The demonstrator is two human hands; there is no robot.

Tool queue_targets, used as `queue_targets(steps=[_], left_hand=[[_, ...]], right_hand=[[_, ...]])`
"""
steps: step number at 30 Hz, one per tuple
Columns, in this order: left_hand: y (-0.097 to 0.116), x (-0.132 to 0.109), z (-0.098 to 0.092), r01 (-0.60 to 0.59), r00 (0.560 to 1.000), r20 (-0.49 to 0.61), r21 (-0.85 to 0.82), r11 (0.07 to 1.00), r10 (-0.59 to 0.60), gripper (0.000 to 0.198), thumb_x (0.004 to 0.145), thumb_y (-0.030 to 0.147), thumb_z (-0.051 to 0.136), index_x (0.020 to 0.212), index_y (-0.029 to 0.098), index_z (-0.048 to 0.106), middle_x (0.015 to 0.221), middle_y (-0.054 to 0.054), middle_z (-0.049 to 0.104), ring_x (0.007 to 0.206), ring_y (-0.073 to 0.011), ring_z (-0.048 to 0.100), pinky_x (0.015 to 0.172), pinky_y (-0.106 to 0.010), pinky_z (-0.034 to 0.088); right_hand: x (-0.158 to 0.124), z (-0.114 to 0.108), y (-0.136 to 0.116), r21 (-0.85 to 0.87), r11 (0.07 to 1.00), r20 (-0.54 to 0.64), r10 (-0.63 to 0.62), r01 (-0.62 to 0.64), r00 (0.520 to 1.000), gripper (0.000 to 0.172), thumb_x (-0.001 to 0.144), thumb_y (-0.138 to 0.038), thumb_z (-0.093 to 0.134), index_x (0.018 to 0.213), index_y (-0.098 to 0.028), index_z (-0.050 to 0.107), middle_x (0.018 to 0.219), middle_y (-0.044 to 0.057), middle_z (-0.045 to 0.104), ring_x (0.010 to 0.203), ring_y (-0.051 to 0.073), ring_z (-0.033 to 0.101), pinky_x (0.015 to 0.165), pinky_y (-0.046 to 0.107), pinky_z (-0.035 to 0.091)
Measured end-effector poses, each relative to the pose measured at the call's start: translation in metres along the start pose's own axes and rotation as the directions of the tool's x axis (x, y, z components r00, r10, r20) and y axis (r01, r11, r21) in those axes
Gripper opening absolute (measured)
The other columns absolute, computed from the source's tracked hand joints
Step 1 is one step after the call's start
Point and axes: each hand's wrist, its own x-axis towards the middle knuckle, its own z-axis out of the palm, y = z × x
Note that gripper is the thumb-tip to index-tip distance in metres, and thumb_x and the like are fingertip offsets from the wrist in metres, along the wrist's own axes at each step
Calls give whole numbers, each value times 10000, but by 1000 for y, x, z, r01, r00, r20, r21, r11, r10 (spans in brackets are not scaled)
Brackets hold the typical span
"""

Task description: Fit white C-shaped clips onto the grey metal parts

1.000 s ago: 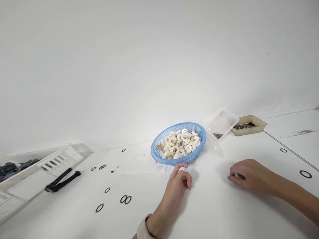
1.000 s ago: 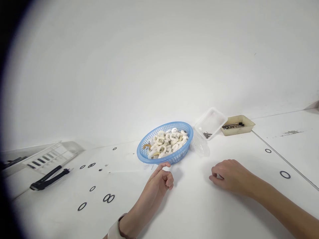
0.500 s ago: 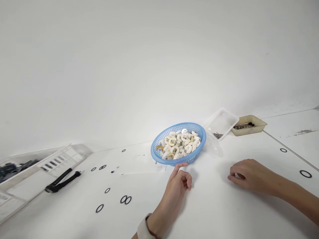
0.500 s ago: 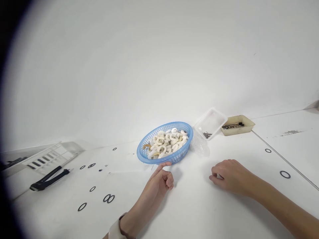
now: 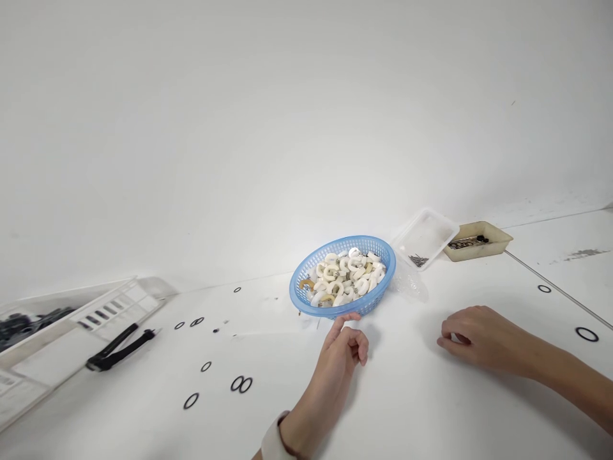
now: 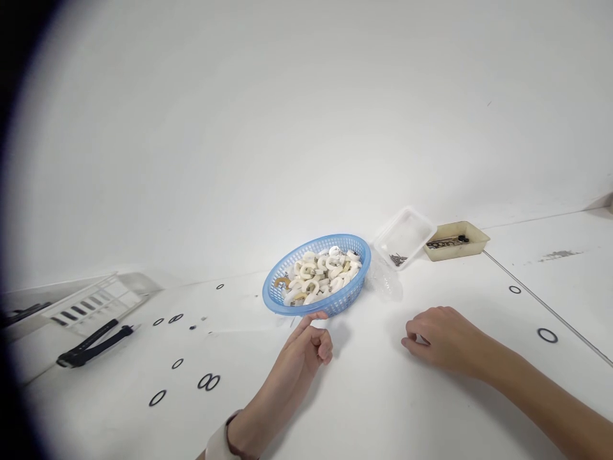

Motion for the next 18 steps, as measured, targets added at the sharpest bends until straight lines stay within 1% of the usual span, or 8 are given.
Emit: queue_targets(steps=[3, 6, 9, 13, 18], left_hand=[[2, 0, 0, 1, 1000, -7, 21, 1000, -1, 397, 719, 308, 615, 1097, 207, 550, 538, 62, 510, 592, -165, 423, 618, -272, 350], [3, -1, 1, 2, 1000, -5, 30, 1000, -2, 402, 720, 304, 606, 1105, 201, 552, 543, 59, 511, 600, -168, 424, 622, -275, 351], [3, -2, 2, 7, 1000, -8, 30, 1000, -6, 408, 704, 317, 607, 1090, 206, 533, 533, 63, 508, 592, -164, 410, 616, -275, 344], [4, -2, 4, 15, 1000, -11, 24, 1000, -14, 442, 677, 319, 618, 1093, 205, 520, 524, 67, 504, 586, -161, 400, 620, -281, 351], [3, 0, 1, -10, 1000, -8, 43, 999, 10, 433, 717, 322, 612, 1123, 195, 536, 542, 59, 512, 593, -166, 415, 619, -280, 332]], right_hand=[[0, 1, 1, 9, 1000, 2, -6, 6, 1000, 350, 958, -237, 441, 659, -201, 263, 599, -33, 370, 558, 133, 290, 569, 298, 214], [-1, 2, 1, 22, 1000, -12, -10, 11, 1000, 356, 949, -231, 456, 654, -201, 259, 589, -34, 360, 549, 132, 281, 563, 299, 204], [-1, 1, 1, 26, 1000, -14, -9, 10, 1000, 356, 948, -230, 454, 653, -203, 256, 589, -35, 351, 552, 134, 278, 567, 298, 207], [-1, -1, -1, 0, 1000, 12, 3, -3, 1000, 357, 957, -241, 433, 659, -202, 242, 595, -36, 333, 561, 138, 275, 570, 297, 215], [0, 0, 0, -1, 1000, 20, 5, -5, 1000, 345, 967, -247, 429, 664, -203, 271, 608, -33, 380, 570, 137, 308, 576, 298, 223]])
